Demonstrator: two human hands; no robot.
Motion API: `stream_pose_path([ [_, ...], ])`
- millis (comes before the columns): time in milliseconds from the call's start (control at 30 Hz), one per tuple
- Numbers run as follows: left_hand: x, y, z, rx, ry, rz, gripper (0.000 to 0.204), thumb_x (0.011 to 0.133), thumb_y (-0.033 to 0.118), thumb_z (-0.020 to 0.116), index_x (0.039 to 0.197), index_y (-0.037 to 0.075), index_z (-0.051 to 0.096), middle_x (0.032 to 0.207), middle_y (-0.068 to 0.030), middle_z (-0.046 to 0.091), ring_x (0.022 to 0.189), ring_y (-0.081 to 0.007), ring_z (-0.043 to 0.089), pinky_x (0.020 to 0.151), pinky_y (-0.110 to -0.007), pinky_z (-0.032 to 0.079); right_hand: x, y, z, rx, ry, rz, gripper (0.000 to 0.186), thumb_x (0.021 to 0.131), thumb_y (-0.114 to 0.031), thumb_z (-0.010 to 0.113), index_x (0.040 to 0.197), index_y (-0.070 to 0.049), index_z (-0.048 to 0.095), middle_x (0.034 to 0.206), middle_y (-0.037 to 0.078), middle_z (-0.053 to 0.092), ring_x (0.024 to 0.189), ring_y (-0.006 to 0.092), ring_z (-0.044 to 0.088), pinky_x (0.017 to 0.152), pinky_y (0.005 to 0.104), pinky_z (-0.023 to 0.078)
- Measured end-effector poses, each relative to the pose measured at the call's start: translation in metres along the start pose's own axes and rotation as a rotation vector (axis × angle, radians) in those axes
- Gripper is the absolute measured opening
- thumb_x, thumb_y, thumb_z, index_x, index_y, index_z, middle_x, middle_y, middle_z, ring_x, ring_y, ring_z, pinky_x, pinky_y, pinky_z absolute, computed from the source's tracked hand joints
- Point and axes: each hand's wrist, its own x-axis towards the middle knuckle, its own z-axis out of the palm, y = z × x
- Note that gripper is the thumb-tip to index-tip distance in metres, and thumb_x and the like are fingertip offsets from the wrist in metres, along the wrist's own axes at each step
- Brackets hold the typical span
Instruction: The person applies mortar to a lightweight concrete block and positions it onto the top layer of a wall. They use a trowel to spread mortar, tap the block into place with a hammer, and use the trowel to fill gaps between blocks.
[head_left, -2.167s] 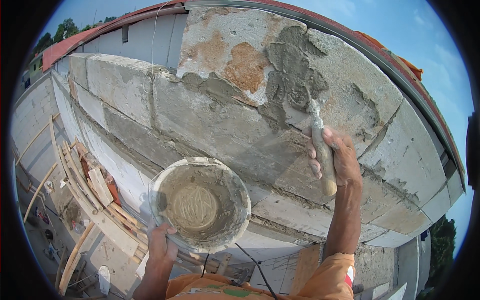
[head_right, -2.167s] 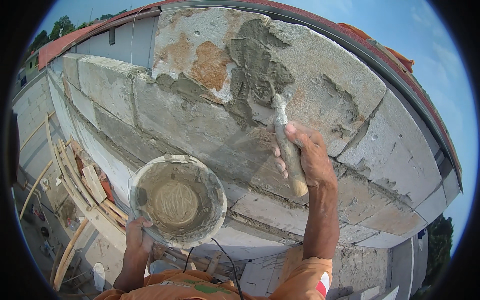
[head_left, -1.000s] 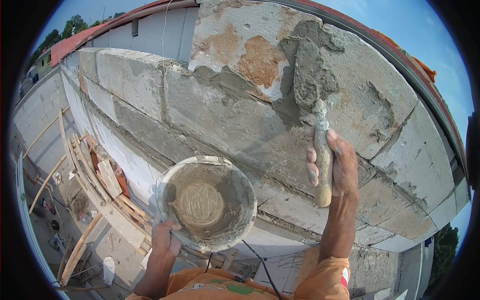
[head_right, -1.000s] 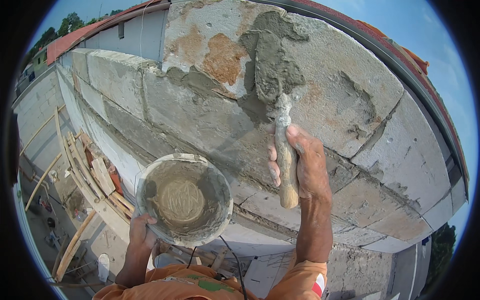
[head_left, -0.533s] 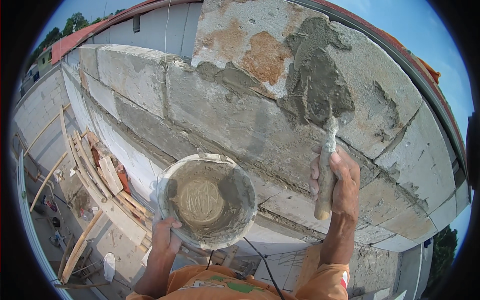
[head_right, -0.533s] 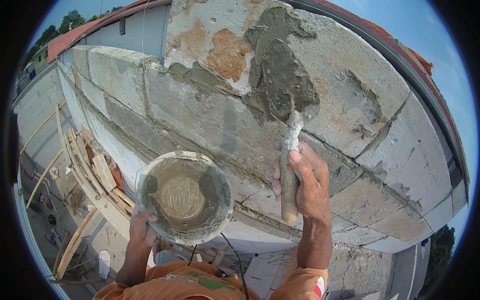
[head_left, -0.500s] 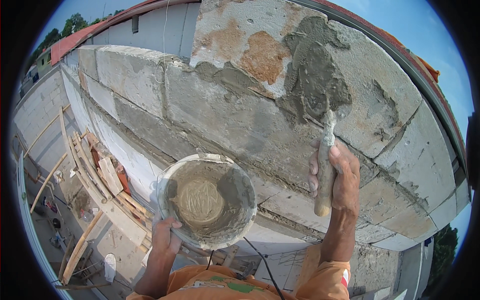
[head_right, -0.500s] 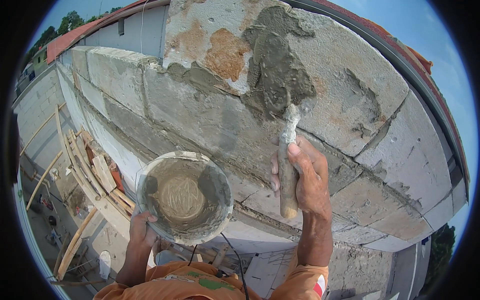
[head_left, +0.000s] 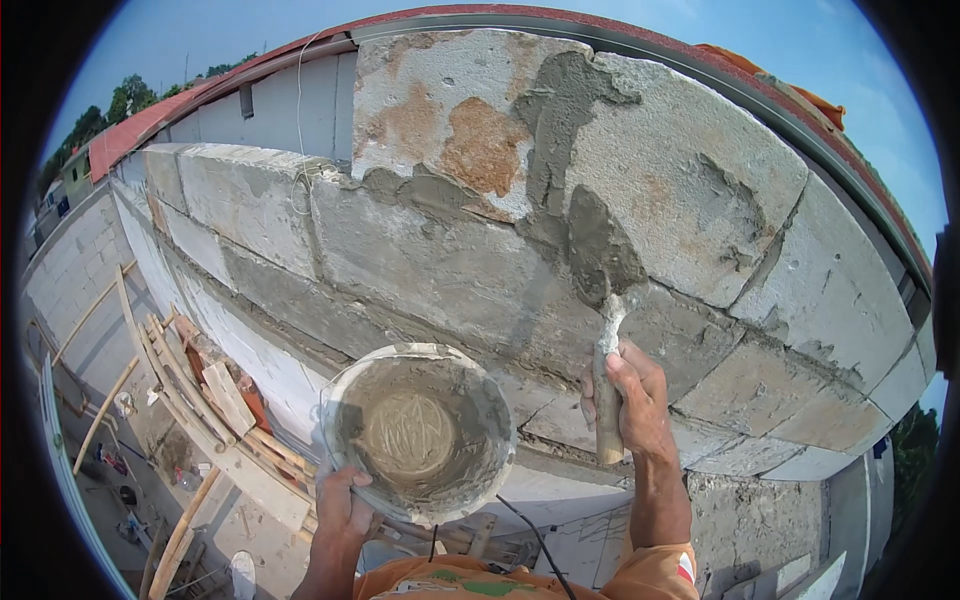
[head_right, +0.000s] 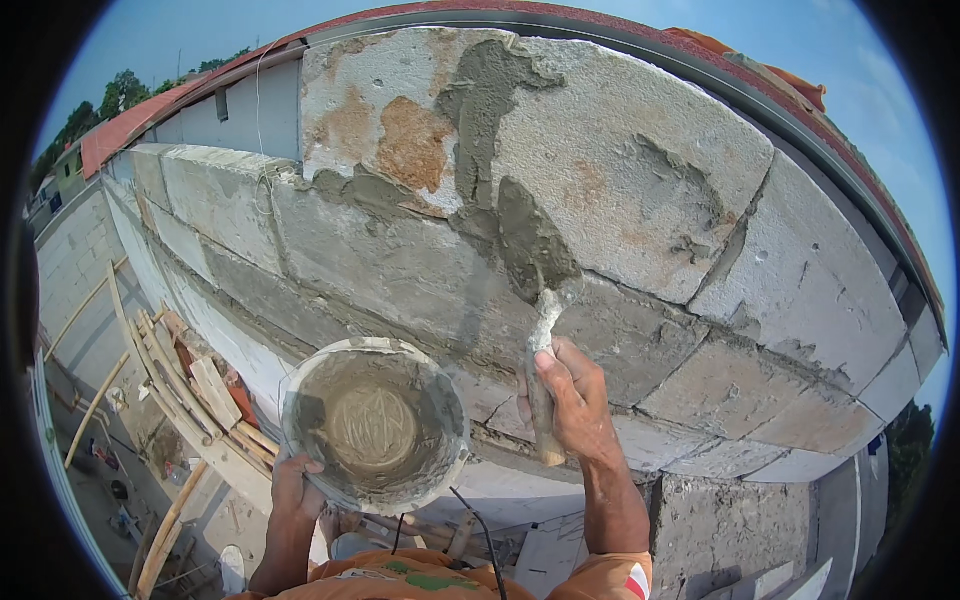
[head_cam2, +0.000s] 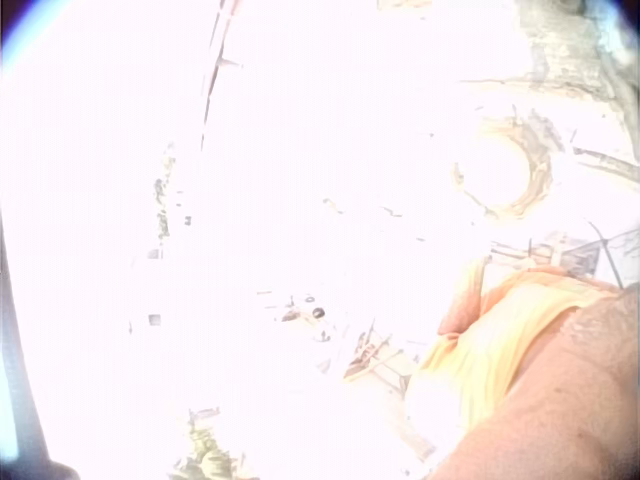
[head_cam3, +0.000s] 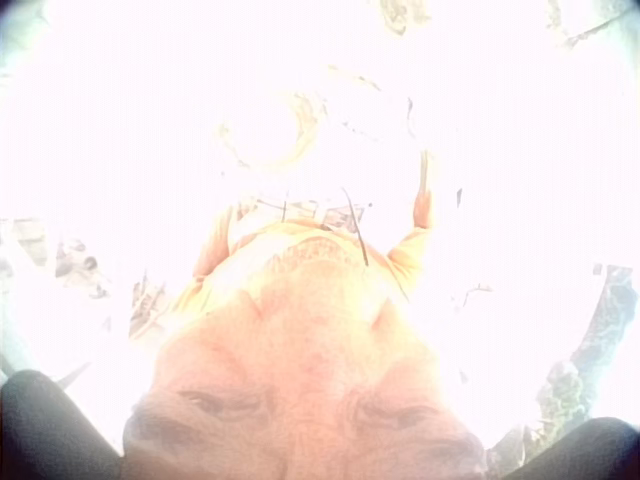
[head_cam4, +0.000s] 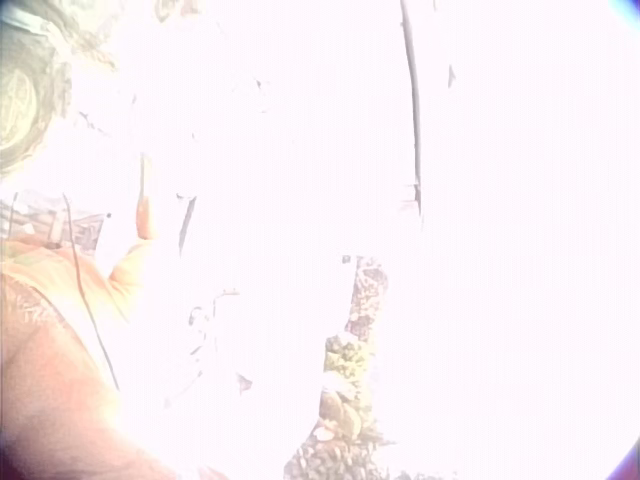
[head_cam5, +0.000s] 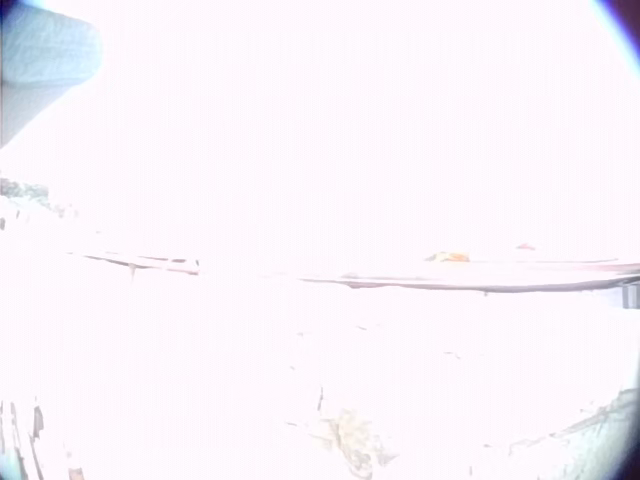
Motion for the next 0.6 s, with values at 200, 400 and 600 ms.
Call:
stream_pose_path([
  [200,0.01,-0.007,-0.017,-0.039,0.027,-0.045,0.06,0.071,-0.013,0.045,0.129,-0.001,0.051,0.108,-0.0154,0.059,0.098,-0.0305,0.063,0.093,-0.047,0.054,0.012,-0.055,0.001,-0.167,0.131,-0.236,0.034,0.104,-0.033,0.048,0.099,0.0,0.058,0.072,0.007,0.059,0.054,0.0131,0.058,0.047,0.0283,0.048],
  [400,0.009,-0.007,-0.013,-0.079,-0.028,-0.031,0.063,0.071,-0.015,0.046,0.131,0.003,0.051,0.113,-0.0155,0.058,0.102,-0.0314,0.061,0.095,-0.046,0.053,0.044,-0.089,0.003,-0.038,0.063,-0.201,0.046,0.101,-0.037,0.051,0.113,0.007,0.061,0.071,0.008,0.059,0.05,0.0142,0.057,0.04,0.0283,0.046],
  [600,-0.001,0.004,-0.001,-0.064,0.006,-0.001,0.063,0.075,-0.015,0.046,0.134,0.004,0.05,0.118,-0.0145,0.06,0.103,-0.0299,0.063,0.091,-0.044,0.055,0.037,-0.068,0.016,0.217,-0.047,-0.055,0.045,0.1,-0.034,0.051,0.112,0.009,0.058,0.071,0.011,0.058,0.046,0.0164,0.055,0.036,0.0292,0.045],
])
